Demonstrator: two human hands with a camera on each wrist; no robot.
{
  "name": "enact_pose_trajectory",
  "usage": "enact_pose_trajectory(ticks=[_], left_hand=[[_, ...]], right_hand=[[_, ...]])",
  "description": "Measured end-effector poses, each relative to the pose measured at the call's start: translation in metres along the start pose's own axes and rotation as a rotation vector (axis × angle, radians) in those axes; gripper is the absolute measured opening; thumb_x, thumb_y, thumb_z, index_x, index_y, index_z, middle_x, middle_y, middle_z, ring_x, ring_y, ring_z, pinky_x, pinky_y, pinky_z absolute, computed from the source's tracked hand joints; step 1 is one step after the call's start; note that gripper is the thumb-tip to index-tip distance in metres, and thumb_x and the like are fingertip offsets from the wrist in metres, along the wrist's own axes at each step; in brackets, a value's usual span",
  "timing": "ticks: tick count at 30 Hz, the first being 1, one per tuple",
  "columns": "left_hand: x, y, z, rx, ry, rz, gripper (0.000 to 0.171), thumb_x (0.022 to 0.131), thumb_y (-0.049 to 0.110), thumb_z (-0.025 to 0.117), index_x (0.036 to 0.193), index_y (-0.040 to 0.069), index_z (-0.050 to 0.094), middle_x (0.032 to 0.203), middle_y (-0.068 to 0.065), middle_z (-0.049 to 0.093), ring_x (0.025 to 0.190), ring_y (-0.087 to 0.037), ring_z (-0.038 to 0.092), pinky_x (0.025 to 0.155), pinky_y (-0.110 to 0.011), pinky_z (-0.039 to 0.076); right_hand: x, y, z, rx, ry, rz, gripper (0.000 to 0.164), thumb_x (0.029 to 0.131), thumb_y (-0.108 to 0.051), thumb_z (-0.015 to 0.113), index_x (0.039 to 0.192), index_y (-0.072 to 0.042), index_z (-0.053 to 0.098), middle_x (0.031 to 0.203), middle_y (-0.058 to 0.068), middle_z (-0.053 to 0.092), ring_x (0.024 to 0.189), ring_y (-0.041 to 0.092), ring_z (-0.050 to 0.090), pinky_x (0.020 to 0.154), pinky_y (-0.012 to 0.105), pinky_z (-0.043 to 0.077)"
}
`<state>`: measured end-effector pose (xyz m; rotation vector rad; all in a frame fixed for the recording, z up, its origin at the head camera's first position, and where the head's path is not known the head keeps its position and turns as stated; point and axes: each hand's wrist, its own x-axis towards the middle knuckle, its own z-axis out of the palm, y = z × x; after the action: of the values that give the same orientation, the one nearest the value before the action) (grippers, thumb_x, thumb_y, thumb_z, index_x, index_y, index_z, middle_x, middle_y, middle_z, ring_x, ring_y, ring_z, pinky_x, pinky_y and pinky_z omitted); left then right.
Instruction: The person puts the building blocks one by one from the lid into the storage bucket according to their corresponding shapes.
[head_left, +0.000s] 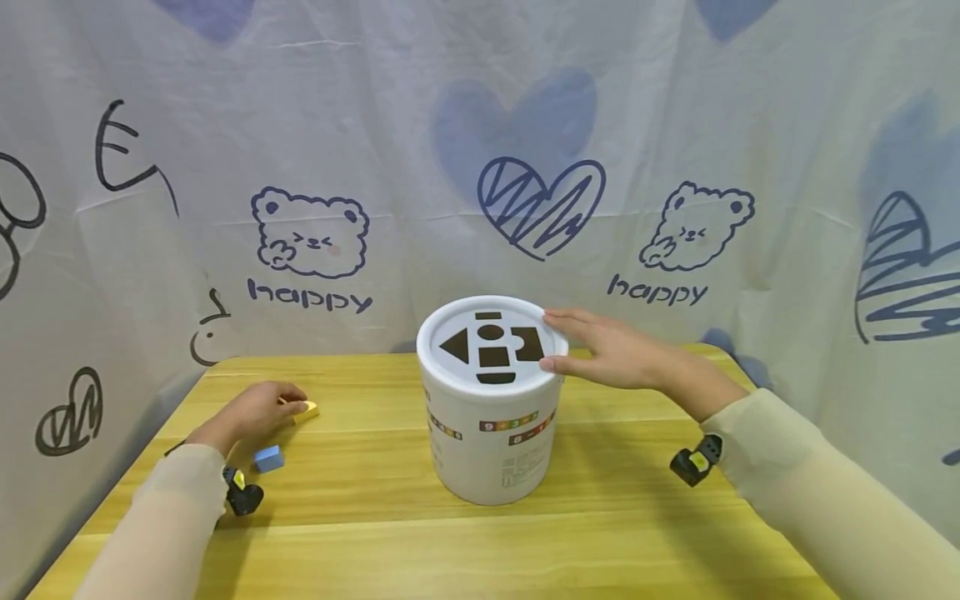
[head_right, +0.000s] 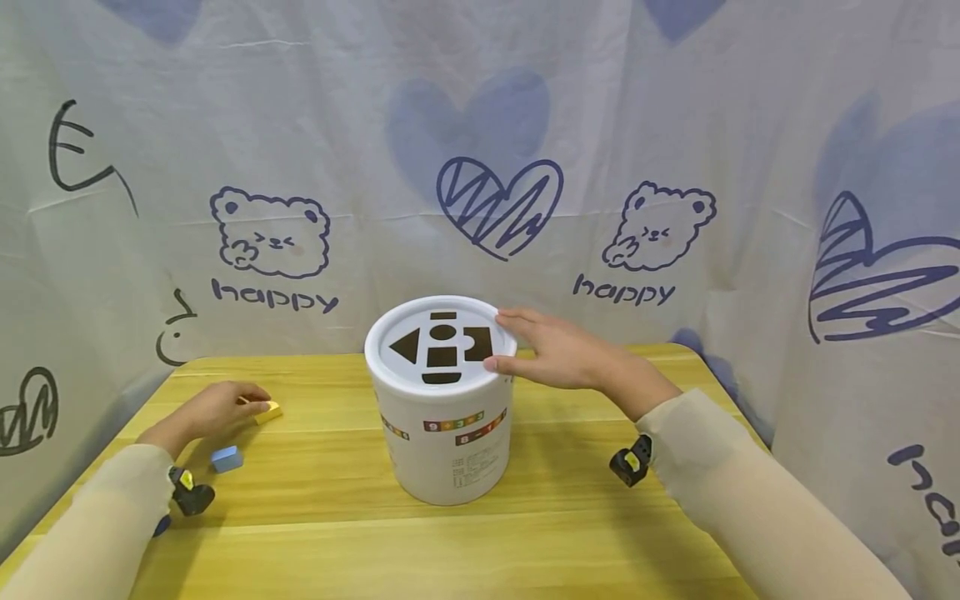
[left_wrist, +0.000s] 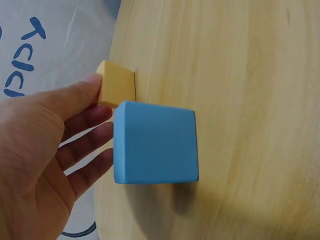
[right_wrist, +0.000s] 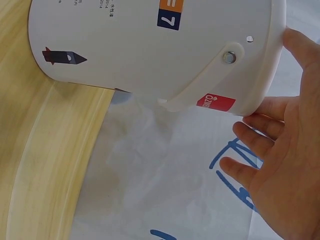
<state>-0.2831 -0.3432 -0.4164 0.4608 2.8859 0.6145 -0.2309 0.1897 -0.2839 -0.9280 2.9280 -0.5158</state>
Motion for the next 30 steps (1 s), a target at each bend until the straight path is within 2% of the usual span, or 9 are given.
enact_pose_trajectory(ticks=[9, 13, 20, 24, 30], left_hand=[[0.001, -0.001, 0.002, 0.006, -0.047, 0.025, 0.037, 0.088, 0.017, 0.073, 0.113, -0.009, 0.065, 0.096, -0.011, 0.065, 0.087, -0.026, 0.06, 0.079, -0.044, 0.053], [0.0, 0.002, 0.002, 0.003, -0.045, 0.028, 0.032, 0.086, 0.017, 0.075, 0.107, -0.006, 0.066, 0.092, -0.008, 0.065, 0.083, -0.022, 0.058, 0.076, -0.04, 0.053], [-0.001, 0.006, -0.002, 0.019, -0.029, 0.057, 0.027, 0.086, 0.017, 0.076, 0.103, -0.001, 0.064, 0.092, -0.004, 0.064, 0.083, -0.021, 0.057, 0.078, -0.042, 0.052], [0.0, 0.014, -0.006, 0.022, -0.008, 0.095, 0.031, 0.084, 0.016, 0.078, 0.106, -0.002, 0.065, 0.092, -0.004, 0.064, 0.084, -0.021, 0.057, 0.078, -0.042, 0.051], [0.002, 0.03, -0.016, 0.035, 0.003, 0.147, 0.042, 0.086, 0.018, 0.076, 0.121, -0.002, 0.063, 0.102, -0.009, 0.064, 0.095, -0.028, 0.058, 0.082, -0.047, 0.051]], right_hand=[[0.0, 0.001, 0.0, -0.005, -0.004, 0.0, 0.088, 0.09, -0.07, 0.046, 0.155, -0.013, 0.03, 0.159, 0.008, 0.026, 0.143, 0.034, 0.027, 0.112, 0.06, 0.026], [0.0, 0.001, -0.001, -0.006, -0.006, 0.0, 0.088, 0.091, -0.07, 0.047, 0.155, -0.013, 0.029, 0.16, 0.008, 0.025, 0.143, 0.034, 0.027, 0.112, 0.06, 0.026], [0.0, 0.001, -0.001, -0.008, -0.005, -0.007, 0.088, 0.091, -0.07, 0.047, 0.155, -0.012, 0.029, 0.16, 0.008, 0.025, 0.143, 0.034, 0.027, 0.112, 0.059, 0.025], [0.001, 0.001, -0.001, -0.009, -0.004, -0.014, 0.088, 0.091, -0.069, 0.047, 0.155, -0.011, 0.029, 0.16, 0.009, 0.025, 0.143, 0.034, 0.027, 0.112, 0.059, 0.025], [0.0, 0.0, -0.001, -0.004, -0.005, -0.011, 0.088, 0.091, -0.068, 0.048, 0.154, -0.01, 0.03, 0.16, 0.008, 0.024, 0.143, 0.034, 0.027, 0.112, 0.059, 0.025]])
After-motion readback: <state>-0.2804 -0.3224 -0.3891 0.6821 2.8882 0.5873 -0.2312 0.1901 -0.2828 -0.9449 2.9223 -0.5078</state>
